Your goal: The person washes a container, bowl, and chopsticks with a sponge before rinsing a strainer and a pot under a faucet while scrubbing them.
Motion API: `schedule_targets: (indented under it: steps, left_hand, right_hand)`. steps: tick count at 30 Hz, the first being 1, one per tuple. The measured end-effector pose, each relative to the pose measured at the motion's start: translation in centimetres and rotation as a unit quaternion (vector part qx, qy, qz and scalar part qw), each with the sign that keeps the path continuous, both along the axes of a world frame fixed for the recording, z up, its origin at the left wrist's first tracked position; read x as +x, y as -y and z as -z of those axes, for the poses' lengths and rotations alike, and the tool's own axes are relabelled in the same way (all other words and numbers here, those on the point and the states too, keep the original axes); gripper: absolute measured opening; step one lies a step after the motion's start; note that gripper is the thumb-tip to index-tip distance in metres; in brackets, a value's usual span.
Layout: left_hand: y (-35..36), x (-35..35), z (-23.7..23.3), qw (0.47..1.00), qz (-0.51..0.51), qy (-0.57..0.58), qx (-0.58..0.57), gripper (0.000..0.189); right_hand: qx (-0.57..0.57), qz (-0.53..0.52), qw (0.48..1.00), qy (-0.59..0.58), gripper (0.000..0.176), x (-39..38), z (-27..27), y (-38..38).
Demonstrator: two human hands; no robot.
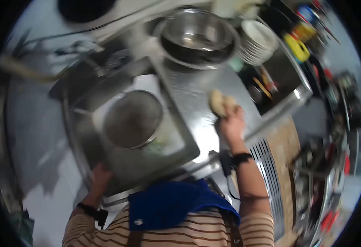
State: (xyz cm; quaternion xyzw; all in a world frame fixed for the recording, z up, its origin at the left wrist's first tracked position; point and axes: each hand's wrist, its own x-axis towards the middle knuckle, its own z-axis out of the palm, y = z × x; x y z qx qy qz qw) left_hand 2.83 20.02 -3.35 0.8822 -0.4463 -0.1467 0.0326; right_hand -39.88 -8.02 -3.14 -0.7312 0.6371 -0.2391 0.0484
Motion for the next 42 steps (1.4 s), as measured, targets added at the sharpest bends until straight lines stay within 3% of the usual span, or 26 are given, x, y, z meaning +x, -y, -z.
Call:
schedule_targets:
  steps: [2, 4, 6, 8, 10, 14, 16, 20, 23, 25, 26, 28, 29, 31, 34, 35, 37, 38, 40, 42]
  left_hand:
    - [0.0, -1.0, -0.4, 1.0, -0.007, -0.014, 0.017, 0.019]
    - [-0.3, -0.2, 3.5, 0.998, -0.029, 0.022, 0.053, 0.02]
    - [1.0, 0.2, 5.8, 0.992, 0.068, 0.067, 0.086, 0.02]
    - [2.9, 0.3, 7.5, 0.998, -0.017, -0.032, 0.058, 0.023]
    - [5.2, 0.1, 8.3, 0.994, 0.032, -0.036, 0.095, 0.023]
    - [6.5, -1.3, 8.7, 0.993, -0.035, -0.088, 0.064, 0.022]
    - [5.8, -1.8, 7.3, 0.985, -0.105, -0.132, -0.025, 0.021]
    - [1.3, -0.3, 7.9, 0.982, -0.122, -0.132, -0.053, 0.022]
    - [-0.9, 1.3, 7.4, 0.972, -0.197, -0.123, 0.035, 0.019]
    - [-3.0, 3.2, 10.0, 0.984, -0.144, -0.072, 0.08, 0.023]
    - [-3.1, 2.9, 10.5, 0.981, -0.164, -0.067, 0.08, 0.023]
    - [-1.7, 2.1, 11.0, 0.96, -0.191, -0.036, 0.201, 0.04]
    - [-0.5, 1.7, 11.0, 0.957, -0.203, -0.031, 0.202, 0.04]
    - [1.5, 0.7, 11.0, 0.934, -0.166, -0.093, 0.302, 0.053]
    - [1.8, 1.2, 15.1, 0.918, -0.118, -0.128, 0.356, 0.052]
    - [0.6, 1.3, 17.7, 0.915, -0.121, -0.131, 0.362, 0.052]
    - [-2.1, 2.0, 22.2, 0.94, -0.004, -0.099, 0.327, 0.05]
    - [-1.3, 2.1, 20.9, 0.938, -0.005, -0.101, 0.333, 0.05]
    - [1.6, 0.5, 15.3, 0.947, -0.139, -0.141, 0.255, 0.048]
    - [1.7, 0.3, 14.5, 0.944, -0.133, -0.155, 0.261, 0.048]
  right_hand:
    - [0.016, -0.007, 1.0, -0.006, 0.051, 0.1, 1.0, 0.1]
    - [0.048, 0.0, 0.999, 0.0, 0.052, 0.4, 0.4, 0.0]
    - [0.053, -0.001, 0.998, -0.015, 0.053, 0.1, 0.4, 0.1]
    - [0.05, -0.01, 0.998, -0.041, 0.053, 0.1, 0.3, -0.3]
    - [0.061, -0.011, 0.997, -0.051, 0.052, 0.3, -0.2, -0.1]
    - [0.075, -0.019, 0.996, -0.044, 0.052, 3.5, -3.1, 0.1]
    - [0.002, -0.099, 0.995, -0.007, 0.054, 6.9, -5.1, -0.6]
    - [0.07, -0.237, 0.966, 0.081, 0.053, 15.4, -6.0, -2.0]
    - [0.088, -0.313, 0.938, 0.122, 0.052, 20.9, -3.1, -2.8]
    - [0.114, -0.351, 0.922, 0.116, 0.052, 24.1, -0.7, -3.6]
    - [0.117, -0.368, 0.914, 0.12, 0.052, 25.6, 0.5, -3.9]
    - [0.184, -0.37, 0.906, 0.091, 0.053, 28.6, 3.2, -4.5]
    - [0.202, -0.391, 0.895, 0.077, 0.057, 30.1, 4.9, -4.6]
    - [0.198, -0.407, 0.89, 0.058, 0.057, 32.6, 6.1, -4.8]
    - [0.188, -0.437, 0.879, 0.003, 0.049, 36.6, 11.3, -4.9]
    - [0.15, -0.468, 0.864, -0.108, 0.045, 37.5, 13.6, -5.2]
    - [0.07, -0.551, 0.785, -0.276, 0.038, 37.7, 15.3, -5.4]
    - [0.075, -0.553, 0.783, -0.274, 0.038, 38.0, 14.1, -4.8]
    - [0.302, -0.445, 0.773, -0.337, 0.037, 38.3, 10.9, -3.6]
    - [0.361, -0.293, 0.865, -0.19, 0.033, 39.8, 16.4, -2.4]
